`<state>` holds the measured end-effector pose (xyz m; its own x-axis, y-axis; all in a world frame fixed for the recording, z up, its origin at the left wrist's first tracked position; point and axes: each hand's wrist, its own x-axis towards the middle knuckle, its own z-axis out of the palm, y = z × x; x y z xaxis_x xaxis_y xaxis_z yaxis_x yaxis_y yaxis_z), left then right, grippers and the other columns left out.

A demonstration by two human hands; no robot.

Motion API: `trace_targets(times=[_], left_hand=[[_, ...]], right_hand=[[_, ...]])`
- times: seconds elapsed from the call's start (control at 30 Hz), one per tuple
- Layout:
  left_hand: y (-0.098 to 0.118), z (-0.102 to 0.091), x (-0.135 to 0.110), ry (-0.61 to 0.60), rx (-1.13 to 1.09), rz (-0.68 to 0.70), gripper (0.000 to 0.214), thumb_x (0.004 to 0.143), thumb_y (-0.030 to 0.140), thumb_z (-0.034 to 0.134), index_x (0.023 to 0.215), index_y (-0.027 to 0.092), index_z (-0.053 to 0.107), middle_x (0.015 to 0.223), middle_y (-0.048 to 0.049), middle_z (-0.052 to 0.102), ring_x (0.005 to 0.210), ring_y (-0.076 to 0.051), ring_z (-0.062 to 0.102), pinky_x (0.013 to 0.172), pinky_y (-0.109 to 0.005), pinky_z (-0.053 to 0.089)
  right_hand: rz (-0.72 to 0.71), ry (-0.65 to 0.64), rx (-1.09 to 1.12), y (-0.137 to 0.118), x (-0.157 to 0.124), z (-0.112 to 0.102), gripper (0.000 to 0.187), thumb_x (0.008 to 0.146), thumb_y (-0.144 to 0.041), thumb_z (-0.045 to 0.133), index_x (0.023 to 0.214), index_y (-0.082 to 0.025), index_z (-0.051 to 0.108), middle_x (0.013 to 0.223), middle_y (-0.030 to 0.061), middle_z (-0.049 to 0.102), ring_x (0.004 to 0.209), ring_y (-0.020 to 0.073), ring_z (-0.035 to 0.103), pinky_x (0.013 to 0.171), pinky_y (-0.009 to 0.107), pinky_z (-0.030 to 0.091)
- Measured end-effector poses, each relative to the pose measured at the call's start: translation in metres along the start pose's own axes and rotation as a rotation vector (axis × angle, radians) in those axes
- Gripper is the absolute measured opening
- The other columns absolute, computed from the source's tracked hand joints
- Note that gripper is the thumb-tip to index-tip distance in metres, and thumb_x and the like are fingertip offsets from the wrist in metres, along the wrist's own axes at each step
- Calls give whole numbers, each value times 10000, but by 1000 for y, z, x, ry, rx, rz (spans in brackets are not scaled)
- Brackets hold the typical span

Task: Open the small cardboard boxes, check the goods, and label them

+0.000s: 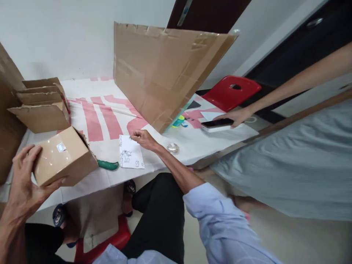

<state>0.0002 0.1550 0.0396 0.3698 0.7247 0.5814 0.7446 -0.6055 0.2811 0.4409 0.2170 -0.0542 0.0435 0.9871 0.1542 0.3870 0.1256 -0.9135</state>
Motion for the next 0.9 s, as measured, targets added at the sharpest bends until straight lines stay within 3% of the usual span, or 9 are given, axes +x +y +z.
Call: trace_targets(times=[0.13,0.37,0.7,0.9], left_hand=[[-1,-1,3,0,52,15,959,801,632,782,1620,287,422,1577,-193,469,1459,-489,457,1150,-727,459],[-6,-3,3,-15,77,-27,1030,748,709,795,1634,334,427,1594,-156,484,1456,-512,464,1139,-752,462],[-12,2,-1,-7,44,-59,1033,731,630,836,1642,484,371,1692,56,418,1526,-456,406,1293,-720,323],[-19,5,-3,-3,44,-55,1075,681,626,851,1638,479,384,1692,74,421,1526,-467,403,1293,-744,310]], right_hand=[[61,12,-25,46,18,18,146,728,-310,636,646,-189,634,635,-11,635,646,144,553,625,261,421],[64,35,-92,79,44,32,81,727,-202,620,675,-180,678,683,-4,680,677,146,589,617,234,406],[21,37,-210,81,47,32,94,806,-202,619,746,-195,690,789,3,706,752,162,610,676,258,403],[-13,30,-341,78,51,36,121,865,-213,592,766,-204,662,835,13,708,809,180,631,727,279,424]])
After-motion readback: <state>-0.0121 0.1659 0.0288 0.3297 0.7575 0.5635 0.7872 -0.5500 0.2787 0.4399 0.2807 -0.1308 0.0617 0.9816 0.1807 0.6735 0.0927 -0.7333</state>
